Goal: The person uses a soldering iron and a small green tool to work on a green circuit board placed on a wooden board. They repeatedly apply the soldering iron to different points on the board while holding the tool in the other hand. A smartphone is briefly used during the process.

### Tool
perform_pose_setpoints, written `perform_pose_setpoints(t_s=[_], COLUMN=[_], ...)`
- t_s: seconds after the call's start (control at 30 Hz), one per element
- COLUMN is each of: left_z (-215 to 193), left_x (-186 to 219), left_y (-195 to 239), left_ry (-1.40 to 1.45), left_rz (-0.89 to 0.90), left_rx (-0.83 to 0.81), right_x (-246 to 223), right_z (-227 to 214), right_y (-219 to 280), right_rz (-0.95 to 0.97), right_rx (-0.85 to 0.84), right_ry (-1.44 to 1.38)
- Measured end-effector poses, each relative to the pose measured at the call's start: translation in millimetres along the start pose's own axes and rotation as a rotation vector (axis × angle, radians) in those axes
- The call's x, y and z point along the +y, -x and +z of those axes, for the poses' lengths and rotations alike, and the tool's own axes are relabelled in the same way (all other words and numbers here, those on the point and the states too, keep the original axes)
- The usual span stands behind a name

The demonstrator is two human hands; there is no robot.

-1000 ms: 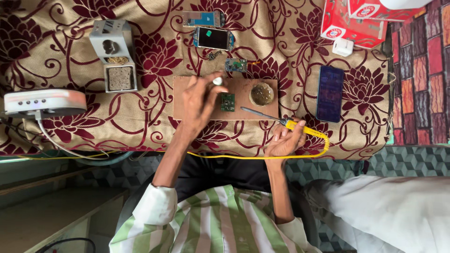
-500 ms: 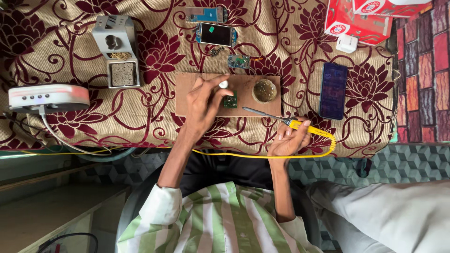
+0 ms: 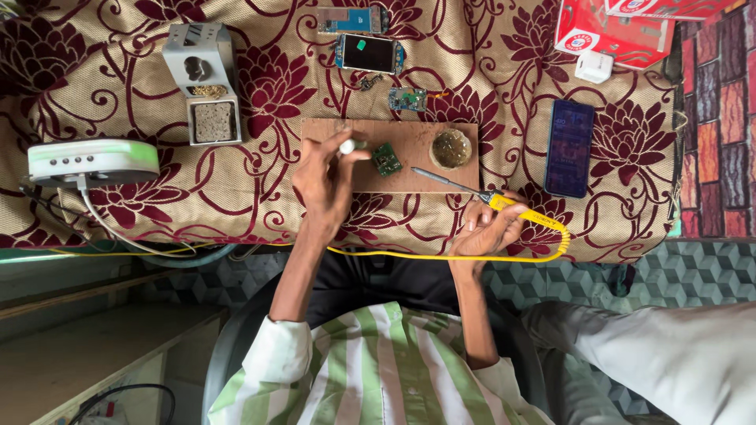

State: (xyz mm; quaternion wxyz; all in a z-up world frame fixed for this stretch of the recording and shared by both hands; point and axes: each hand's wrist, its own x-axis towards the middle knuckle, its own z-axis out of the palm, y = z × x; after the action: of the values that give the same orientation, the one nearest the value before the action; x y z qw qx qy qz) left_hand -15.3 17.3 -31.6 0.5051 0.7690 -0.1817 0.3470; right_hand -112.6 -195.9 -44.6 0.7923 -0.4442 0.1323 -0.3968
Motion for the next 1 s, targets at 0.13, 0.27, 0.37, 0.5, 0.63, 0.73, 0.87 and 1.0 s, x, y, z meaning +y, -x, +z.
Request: perform_pose_setpoints(t_s=[0.13,0.27,0.37,0.5,0.63,0.73,0.87,1.0], left_z=[-3,-18,-30,-28,-16,-11,-10,-8], left_x=[2,14,25,32,32,35,33,20], left_y=[-4,5,14,13,2,-1,1,12], left_ry=[-0.016,-0.025,0.021,0.094,0.116,0.119,0.083,0.028], left_rz=[0.054,0.048,0.011,-0.015,-0.038,-0.081,-0.064,-0.008], left_rx=[-0.121,-0.094,-0.077,-0.025,-0.010,-0.052,-0.078,-0.056], right_x=[0,0,-1,1,6,14,27,40], right_z=[0,-2,-4,1,9,14,17,18], right_y=[5,5,6,3,1,-1,-8,-11], right_rz=[-0.030,-0.011,-0.006,0.024,0.000,-0.037,-0.106,-0.118], right_rx=[-0.003,-0.004,-0.044,0.013,0.049,0.117,0.142,0.182], right_ry=[0.034,0.045,0.053,0.039,0.049,0.088,0.116,0.140])
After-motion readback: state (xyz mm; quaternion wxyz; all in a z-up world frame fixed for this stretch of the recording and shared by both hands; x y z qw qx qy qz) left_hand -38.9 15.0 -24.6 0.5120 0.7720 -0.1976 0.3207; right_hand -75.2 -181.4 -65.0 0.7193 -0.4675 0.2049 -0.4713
